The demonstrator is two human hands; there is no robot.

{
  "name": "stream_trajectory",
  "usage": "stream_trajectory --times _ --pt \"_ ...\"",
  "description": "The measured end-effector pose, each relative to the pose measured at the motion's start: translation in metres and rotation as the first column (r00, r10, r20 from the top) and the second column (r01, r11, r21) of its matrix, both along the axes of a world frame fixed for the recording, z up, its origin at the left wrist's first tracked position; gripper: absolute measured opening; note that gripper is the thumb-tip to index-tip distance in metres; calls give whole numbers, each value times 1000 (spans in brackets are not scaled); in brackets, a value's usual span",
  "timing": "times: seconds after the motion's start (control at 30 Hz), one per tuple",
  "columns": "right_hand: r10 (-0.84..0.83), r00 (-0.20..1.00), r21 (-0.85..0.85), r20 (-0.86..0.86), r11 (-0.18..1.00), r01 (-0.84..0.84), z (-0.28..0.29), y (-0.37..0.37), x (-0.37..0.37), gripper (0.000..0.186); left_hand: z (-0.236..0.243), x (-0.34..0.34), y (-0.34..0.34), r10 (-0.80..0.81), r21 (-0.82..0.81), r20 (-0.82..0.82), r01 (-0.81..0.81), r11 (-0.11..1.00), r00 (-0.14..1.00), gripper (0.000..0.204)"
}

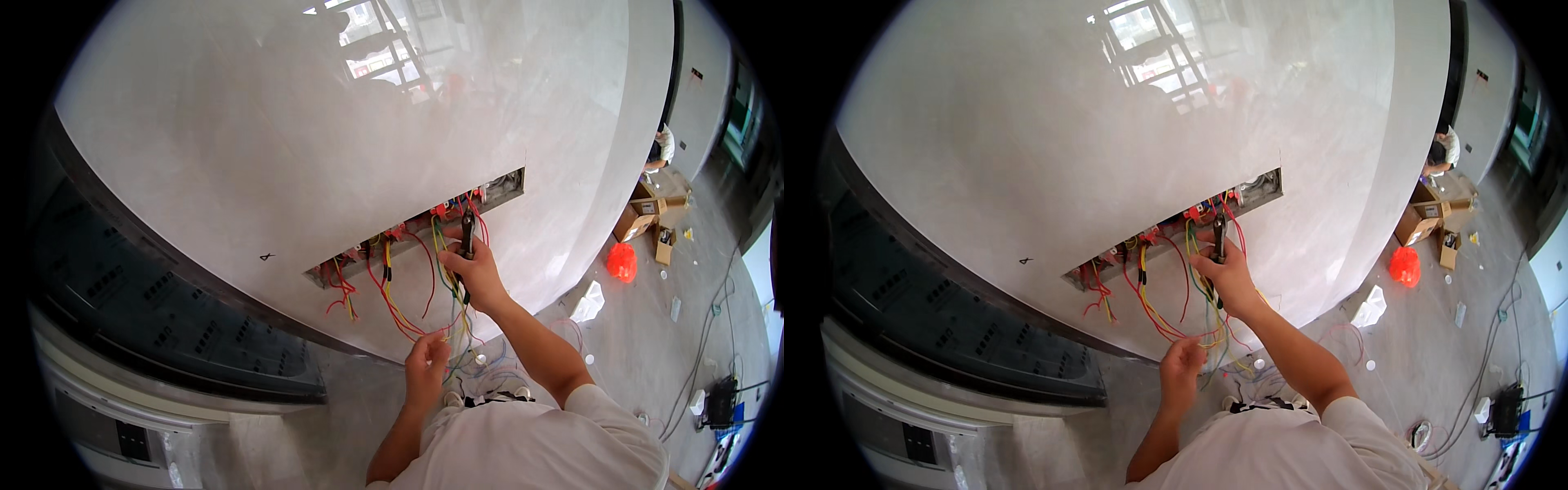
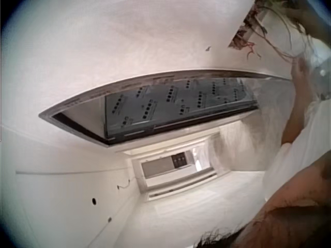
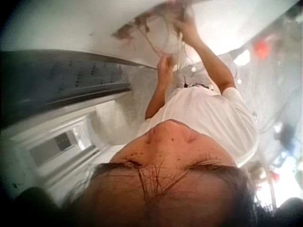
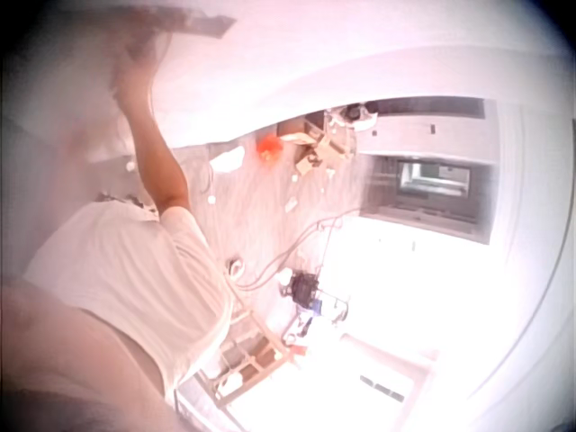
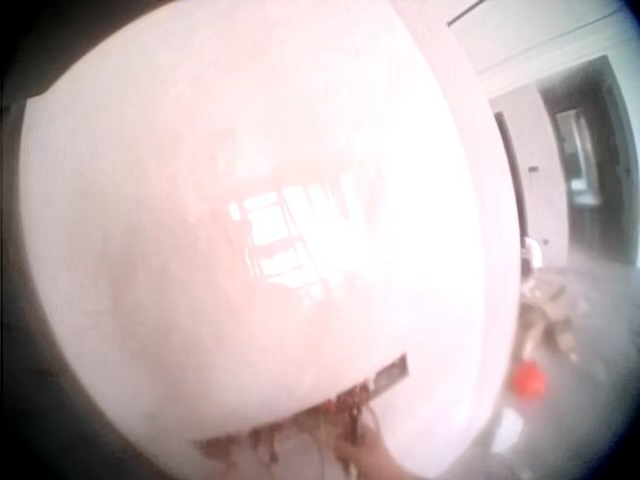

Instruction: The person organizes and secures electrical wires inside a wall-mounted junction box. They use electrical tape to wrap wire connections and a tool to strip wire ends, working methodically on the exposed wiring.

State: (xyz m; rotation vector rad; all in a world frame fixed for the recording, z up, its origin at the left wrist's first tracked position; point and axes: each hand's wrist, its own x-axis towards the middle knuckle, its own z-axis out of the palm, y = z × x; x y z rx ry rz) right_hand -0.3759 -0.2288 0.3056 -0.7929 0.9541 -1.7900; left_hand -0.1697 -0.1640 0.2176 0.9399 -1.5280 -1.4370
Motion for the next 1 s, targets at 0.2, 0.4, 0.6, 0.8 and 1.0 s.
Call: stream_trajectory --times 0.2,0.4,0.6,0.8,1.0 --pt "59 996 138 72 988 -68 3 8 -9 28 47 -33 -42 61 -219 9 -58 974 998 37" --pt "109 961 136 256 980 -147 -8 22 -8 17 75 -73 -51 98 -341 102 -58 938 990 39" --pt "190 958 124 213 968 -219 -19 29 -14 21 68 -85 -54 122 -291 44 -104 951 992 34" --pt "215 975 50 -54 976 -212 -31 20 -15 27 56 -82 -62 155 -347 43 -131 929 987 35" --pt "203 945 54 -255 979 -196 -26 17 -16 29 60 -80 -66 62 -257 -101 -86 962 993 30"
